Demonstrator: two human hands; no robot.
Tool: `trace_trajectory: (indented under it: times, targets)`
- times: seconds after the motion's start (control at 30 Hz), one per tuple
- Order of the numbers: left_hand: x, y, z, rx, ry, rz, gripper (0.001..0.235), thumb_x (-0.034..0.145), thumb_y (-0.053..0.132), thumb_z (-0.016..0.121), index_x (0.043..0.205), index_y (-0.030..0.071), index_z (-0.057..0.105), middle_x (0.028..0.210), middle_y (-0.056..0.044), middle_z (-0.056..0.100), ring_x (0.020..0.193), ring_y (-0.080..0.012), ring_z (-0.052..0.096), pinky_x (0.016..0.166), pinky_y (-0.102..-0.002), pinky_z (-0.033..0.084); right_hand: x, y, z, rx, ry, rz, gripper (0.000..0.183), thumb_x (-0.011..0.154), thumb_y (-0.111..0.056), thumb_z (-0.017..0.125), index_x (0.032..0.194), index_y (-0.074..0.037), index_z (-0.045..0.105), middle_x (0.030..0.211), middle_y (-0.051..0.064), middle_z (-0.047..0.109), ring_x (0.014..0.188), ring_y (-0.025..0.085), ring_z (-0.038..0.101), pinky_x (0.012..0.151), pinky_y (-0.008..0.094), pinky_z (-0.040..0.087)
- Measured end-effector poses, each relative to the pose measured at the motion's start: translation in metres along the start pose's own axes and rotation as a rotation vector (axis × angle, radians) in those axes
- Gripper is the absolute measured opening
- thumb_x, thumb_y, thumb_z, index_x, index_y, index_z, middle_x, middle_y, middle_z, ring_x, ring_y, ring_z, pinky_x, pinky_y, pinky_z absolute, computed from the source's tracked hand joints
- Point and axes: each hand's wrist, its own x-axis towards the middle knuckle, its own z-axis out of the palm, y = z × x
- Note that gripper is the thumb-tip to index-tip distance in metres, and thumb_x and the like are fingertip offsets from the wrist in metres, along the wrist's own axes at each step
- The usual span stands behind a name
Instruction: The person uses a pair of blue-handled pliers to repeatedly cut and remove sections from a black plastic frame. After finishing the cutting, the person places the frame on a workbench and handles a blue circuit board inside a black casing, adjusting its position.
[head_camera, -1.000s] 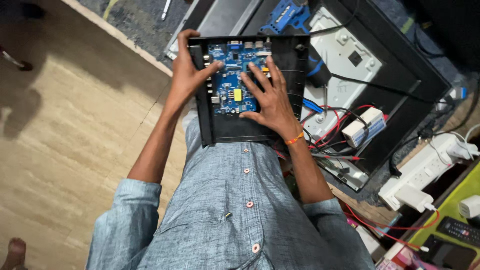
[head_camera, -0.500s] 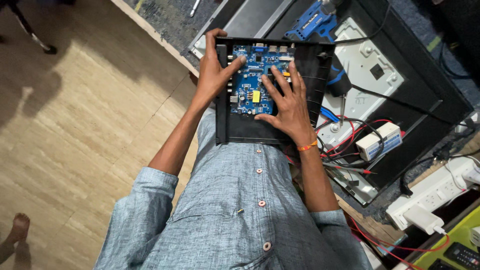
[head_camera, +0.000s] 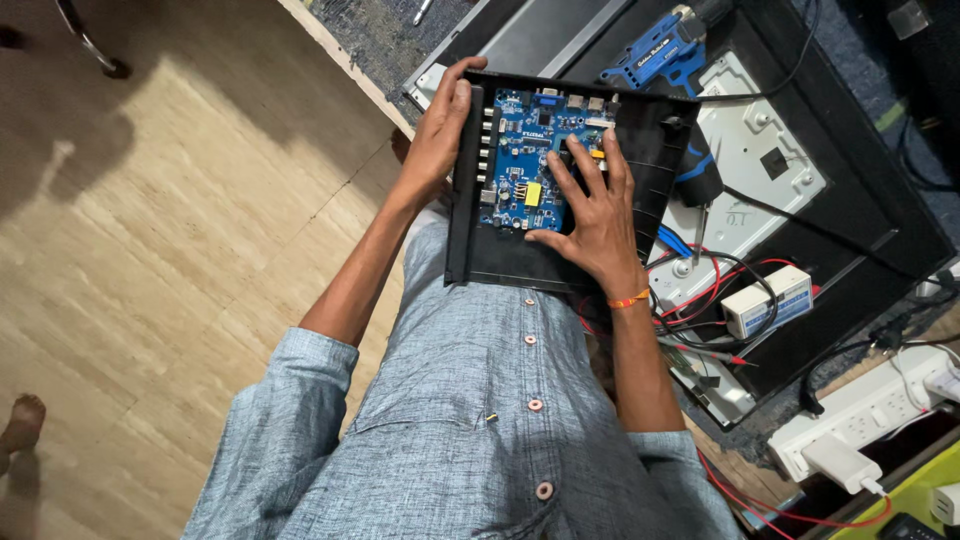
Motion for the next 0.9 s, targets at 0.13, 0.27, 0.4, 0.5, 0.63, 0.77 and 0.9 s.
trace_trajectory:
  times: [0.13,0.27,0.4,0.5,0.63,0.77,0.9]
  targets:
    - [-0.0021,0.0057,0.0016,-0.008,0.001,-0.009,0.050,0.112,0.050,0.038,0.150,0.019,0.046,0.110,-0.009,0.072,0.096,-0.0117,0.070,0.085,-0.031,0.060,-0.0005,-0.0001,0.0009,-0.008,-0.002,0.001,0.107,0.065,-0.060,0.089,0.155,-0.016,0.052,0.165,0.010,0.038,0.157,0.041,0.016,0.126,0.060,0.022]
    - [-0.0032,0.0087,0.0020,0.043,0.024,-0.035,0.049,0.111,0.050,0.038,0.149,0.020,0.047,0.111,-0.008,0.073,0.097,-0.0113,0.072,0.086,-0.031,0.061,0.0003,-0.0010,0.0020,-0.009,0.002,0.006,0.107,0.064,-0.063,0.088,0.154,-0.017,0.052,0.164,0.010,0.038,0.157,0.041,0.016,0.127,0.060,0.021]
    - [-0.0010,0.0063,0.0016,0.034,0.021,-0.005,0.053,0.111,0.052,0.034,0.148,0.018,0.048,0.118,-0.010,0.071,0.104,-0.0137,0.072,0.093,-0.033,0.060,0.0003,-0.0007,0.0015,-0.005,0.003,0.006,0.106,0.065,-0.064,0.087,0.154,-0.016,0.053,0.164,0.011,0.039,0.157,0.041,0.016,0.127,0.060,0.022]
    - [0.0000,0.0035,-0.0012,0.036,0.025,0.092,0.058,0.113,0.055,0.030,0.148,0.014,0.051,0.135,-0.011,0.066,0.120,-0.0169,0.067,0.104,-0.034,0.055,0.0004,-0.0006,0.0012,-0.006,0.003,0.006,0.105,0.066,-0.063,0.087,0.154,-0.016,0.053,0.164,0.011,0.039,0.157,0.041,0.016,0.127,0.060,0.022]
    - [-0.0004,0.0012,-0.0037,0.007,0.023,0.029,0.062,0.110,0.057,0.029,0.147,0.013,0.052,0.133,-0.010,0.068,0.120,-0.0184,0.068,0.105,-0.033,0.055,0.0001,-0.0004,0.0016,0.000,0.012,0.000,0.104,0.067,-0.062,0.088,0.153,-0.015,0.054,0.164,0.011,0.039,0.157,0.042,0.017,0.126,0.061,0.023]
    - [-0.0002,0.0012,-0.0042,0.047,0.033,0.080,0.061,0.112,0.056,0.029,0.148,0.013,0.053,0.139,-0.011,0.066,0.126,-0.0194,0.065,0.108,-0.034,0.052,-0.0002,-0.0001,0.0027,-0.003,0.012,0.003,0.104,0.067,-0.062,0.087,0.154,-0.016,0.054,0.164,0.011,0.039,0.157,0.043,0.017,0.125,0.061,0.023]
    - [-0.0019,0.0020,-0.0053,0.040,0.010,0.061,0.061,0.111,0.057,0.030,0.148,0.014,0.051,0.133,-0.012,0.068,0.118,-0.0183,0.069,0.102,-0.034,0.058,-0.0012,-0.0001,0.0048,0.007,0.015,0.013,0.106,0.065,-0.064,0.087,0.154,-0.017,0.053,0.165,0.010,0.038,0.157,0.042,0.016,0.126,0.062,0.023]
